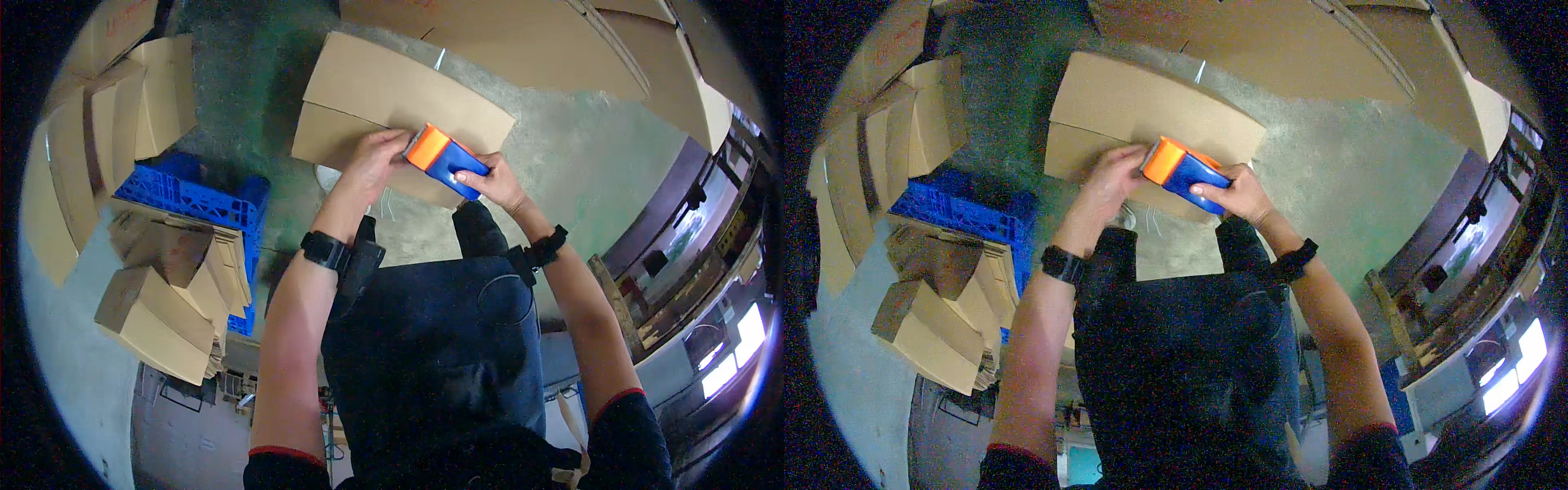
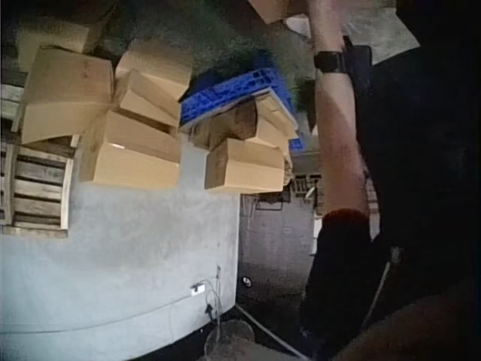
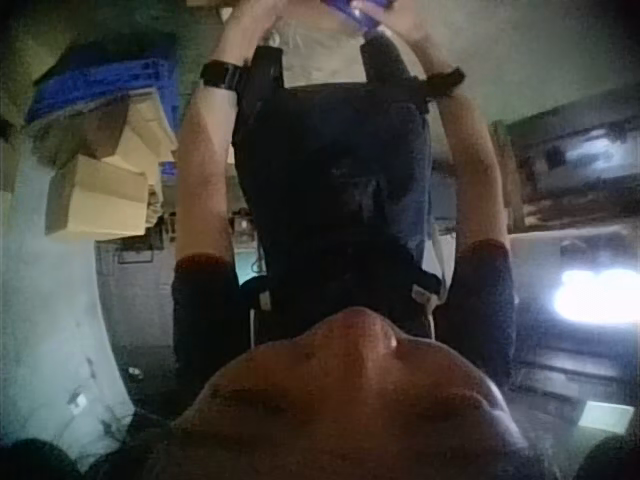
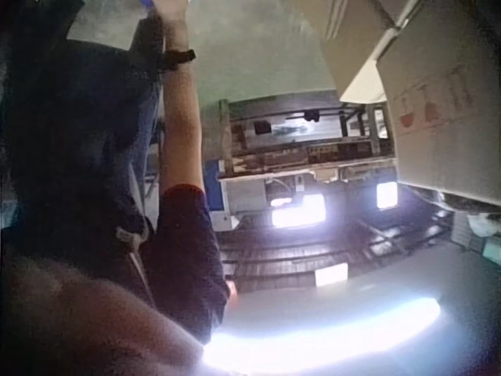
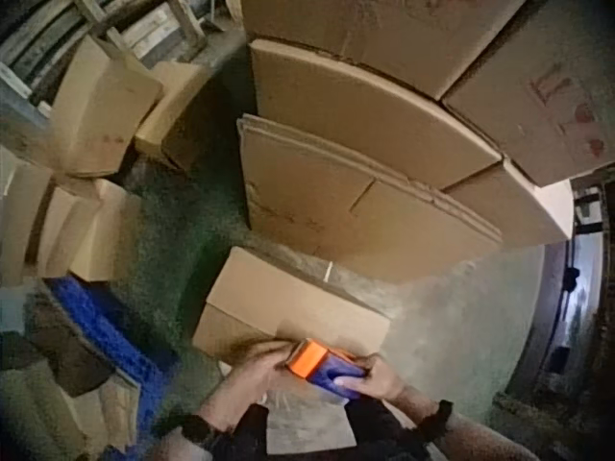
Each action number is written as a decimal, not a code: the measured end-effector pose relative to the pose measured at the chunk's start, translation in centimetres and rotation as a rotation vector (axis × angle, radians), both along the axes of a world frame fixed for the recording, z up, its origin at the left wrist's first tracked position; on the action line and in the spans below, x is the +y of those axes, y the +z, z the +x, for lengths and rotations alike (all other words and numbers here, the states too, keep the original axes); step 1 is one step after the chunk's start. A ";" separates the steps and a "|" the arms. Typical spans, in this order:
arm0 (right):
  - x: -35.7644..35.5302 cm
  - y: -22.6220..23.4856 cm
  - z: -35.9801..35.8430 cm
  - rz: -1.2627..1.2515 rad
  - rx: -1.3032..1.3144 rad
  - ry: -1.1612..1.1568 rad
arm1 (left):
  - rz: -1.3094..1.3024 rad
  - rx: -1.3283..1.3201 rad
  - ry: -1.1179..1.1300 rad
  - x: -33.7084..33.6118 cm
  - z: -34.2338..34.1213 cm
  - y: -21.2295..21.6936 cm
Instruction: The person assembles cardboard boxes by sealing them with a tape dispenser, then plugs a cord into a wall outlet. They then walk to another area, cut the ties on a bundle of cardboard sheets, and carry a stack away.
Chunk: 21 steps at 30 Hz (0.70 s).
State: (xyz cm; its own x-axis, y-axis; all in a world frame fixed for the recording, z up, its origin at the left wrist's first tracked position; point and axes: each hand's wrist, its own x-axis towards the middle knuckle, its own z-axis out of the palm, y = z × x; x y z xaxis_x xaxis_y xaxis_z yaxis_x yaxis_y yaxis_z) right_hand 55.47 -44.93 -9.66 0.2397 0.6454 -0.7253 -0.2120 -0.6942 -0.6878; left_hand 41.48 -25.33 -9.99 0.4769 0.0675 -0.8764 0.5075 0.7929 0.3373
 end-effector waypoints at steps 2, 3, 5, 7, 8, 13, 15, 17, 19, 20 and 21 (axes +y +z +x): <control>1.2 1.4 0.3 0.004 -0.027 0.090 | 0.172 0.054 0.078 0.3 -0.1 0.2; 1.8 2.1 0.5 0.006 -0.066 0.173 | 0.169 0.056 0.075 1.2 -0.2 0.4; 2.6 2.8 0.6 0.100 -0.140 0.127 | 0.428 0.093 -0.032 4.6 -1.2 0.4; 4.4 3.2 1.2 0.112 -0.252 0.214 | 0.603 0.163 0.110 9.4 -1.7 1.5; 6.1 2.7 0.4 0.123 -0.317 0.233 | 0.792 0.158 0.090 11.8 -3.3 0.6; 12.8 2.6 -1.6 -0.111 -0.390 0.345 | 0.998 0.169 -0.001 15.0 -3.5 -7.0; 13.5 2.5 -2.8 -0.101 -0.405 0.306 | 0.975 0.243 -0.258 14.8 -5.3 -10.9; 13.6 2.5 -3.2 -0.121 -0.384 0.287 | 0.671 0.256 -0.101 14.3 -5.9 -12.7; 14.1 2.9 -3.4 -0.112 -0.386 0.308 | 1.772 0.802 -0.610 14.6 -6.9 -12.7; 13.6 2.5 -2.7 -0.136 -0.408 0.329 | 1.762 0.773 -0.600 13.6 -5.4 -12.3; 12.5 2.0 -1.6 -0.173 -0.433 0.322 | 1.441 0.379 -0.434 11.7 -3.1 -10.6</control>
State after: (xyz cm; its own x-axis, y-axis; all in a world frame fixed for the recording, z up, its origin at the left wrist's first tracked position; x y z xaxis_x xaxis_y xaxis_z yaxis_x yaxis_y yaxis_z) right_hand 53.83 -32.39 -7.68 0.3496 0.6154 -0.7065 0.3047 -0.7877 -0.5354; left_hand 38.35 -13.65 -20.60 0.4556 0.8503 -0.2634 0.8334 -0.3034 0.4620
